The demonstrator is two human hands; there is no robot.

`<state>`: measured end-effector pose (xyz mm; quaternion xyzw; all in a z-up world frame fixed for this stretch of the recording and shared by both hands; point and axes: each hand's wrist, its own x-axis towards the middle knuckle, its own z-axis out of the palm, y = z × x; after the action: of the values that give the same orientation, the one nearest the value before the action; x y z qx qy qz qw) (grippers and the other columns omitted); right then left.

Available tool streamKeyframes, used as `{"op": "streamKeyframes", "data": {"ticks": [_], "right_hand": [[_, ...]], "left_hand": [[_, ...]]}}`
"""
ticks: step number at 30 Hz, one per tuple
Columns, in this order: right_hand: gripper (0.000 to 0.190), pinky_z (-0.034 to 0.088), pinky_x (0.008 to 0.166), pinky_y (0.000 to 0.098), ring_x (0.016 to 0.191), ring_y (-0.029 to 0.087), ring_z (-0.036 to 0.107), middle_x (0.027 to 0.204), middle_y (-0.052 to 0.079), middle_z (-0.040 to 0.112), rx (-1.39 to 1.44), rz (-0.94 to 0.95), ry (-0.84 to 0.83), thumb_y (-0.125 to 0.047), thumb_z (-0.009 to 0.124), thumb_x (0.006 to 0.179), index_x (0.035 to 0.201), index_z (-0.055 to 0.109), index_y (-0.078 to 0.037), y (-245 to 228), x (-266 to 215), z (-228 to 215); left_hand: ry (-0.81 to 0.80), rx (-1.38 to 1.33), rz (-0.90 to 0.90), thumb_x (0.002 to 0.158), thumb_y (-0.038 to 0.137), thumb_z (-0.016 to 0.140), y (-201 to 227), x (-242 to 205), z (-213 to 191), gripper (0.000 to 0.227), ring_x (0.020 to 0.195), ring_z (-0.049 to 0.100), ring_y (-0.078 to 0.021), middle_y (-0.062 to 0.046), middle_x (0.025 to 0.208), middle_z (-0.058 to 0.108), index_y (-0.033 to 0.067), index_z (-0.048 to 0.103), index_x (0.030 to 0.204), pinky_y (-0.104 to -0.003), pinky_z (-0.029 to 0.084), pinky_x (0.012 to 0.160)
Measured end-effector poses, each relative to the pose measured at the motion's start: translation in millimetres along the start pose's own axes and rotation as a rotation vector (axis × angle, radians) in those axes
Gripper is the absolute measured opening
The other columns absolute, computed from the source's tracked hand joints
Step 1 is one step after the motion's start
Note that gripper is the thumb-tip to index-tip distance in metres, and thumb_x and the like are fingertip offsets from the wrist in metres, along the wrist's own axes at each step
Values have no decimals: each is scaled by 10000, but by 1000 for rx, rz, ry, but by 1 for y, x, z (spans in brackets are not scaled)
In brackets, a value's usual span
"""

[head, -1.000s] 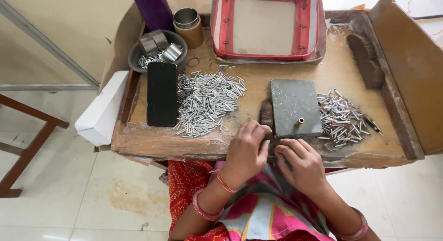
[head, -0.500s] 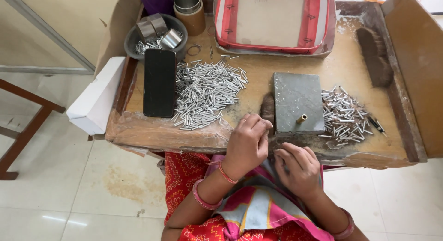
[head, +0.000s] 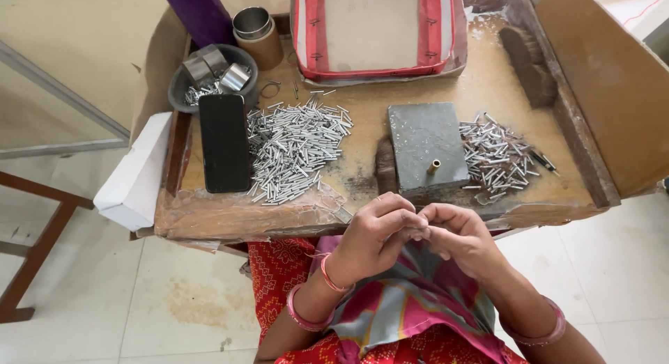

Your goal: The person sits at a workbench and repeatedly picks up small metal pins from a pile, works each pin between the fingers, and places finished pins into a separate pile beside a stone block with a brass fitting. At one point the person looks down at a cardboard box on the floor filled with completed pin assemblies.

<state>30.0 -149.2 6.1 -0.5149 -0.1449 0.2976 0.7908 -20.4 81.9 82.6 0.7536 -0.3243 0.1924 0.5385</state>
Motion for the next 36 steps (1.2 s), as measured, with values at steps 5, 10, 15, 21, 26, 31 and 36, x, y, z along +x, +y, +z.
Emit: {"op": "streamKeyframes", "data": {"ticks": [5,10,15,21,26,31,36], "right_hand": [[202,492,613,223,710,87,615,932,86,701,-23,-73,-23,0,645,923,1120,608,-13,-20,-1,41],[280,558,777,297,855,220,699,1009,144,687,-1054,-804,294,33,712,840,1092,591,12,-36,-4,81],[210,578,777,321,873,264,717,1014,164,702,-1154,-979,324,68,701,866,1049,619,5,-30,-3,77],[128,549,758,339,846,265,672,1016,157,660,-1097,-864,245,44,594,898,1001,555,-21,-30,5,74],[100,529,855,357,920,267,644,1072,143,645,-1042,-784,175,26,547,926,1002,524,-35,-35,21,77],[176,478,974,444,1110,381,593,1171,160,640,-1453,-907,198,-10,621,889,1055,561,-16,-45,39,97],[289,473,967,492,1114,410,586,1195,206,624,-1755,-848,174,-15,705,780,1056,630,23,-48,40,108]], "left_hand": [[137,6,-42,870,-62,673,-6,-6,9,170,891,666,-274,-114,1000,640,36,654,1007,-349,551,784],[240,-80,-118,905,-53,672,-7,-5,11,120,819,673,-239,-108,976,634,32,655,988,-313,560,710],[254,-26,-29,937,-38,674,-1,-5,12,115,838,657,-242,-105,977,629,39,640,1015,-321,534,728],[308,-60,-70,933,-50,651,-4,-11,20,125,787,636,-237,-110,966,626,38,620,1017,-324,521,689],[421,116,-22,915,-71,626,-2,-9,-3,143,859,618,-257,-109,965,612,33,593,1007,-338,503,766],[623,146,-100,931,-95,609,-13,-17,-25,129,849,593,-193,-80,936,587,23,583,976,-290,495,770],[590,-159,-213,963,-77,628,-23,-22,-18,103,804,536,-99,-19,937,574,24,610,976,-231,455,718]]}}
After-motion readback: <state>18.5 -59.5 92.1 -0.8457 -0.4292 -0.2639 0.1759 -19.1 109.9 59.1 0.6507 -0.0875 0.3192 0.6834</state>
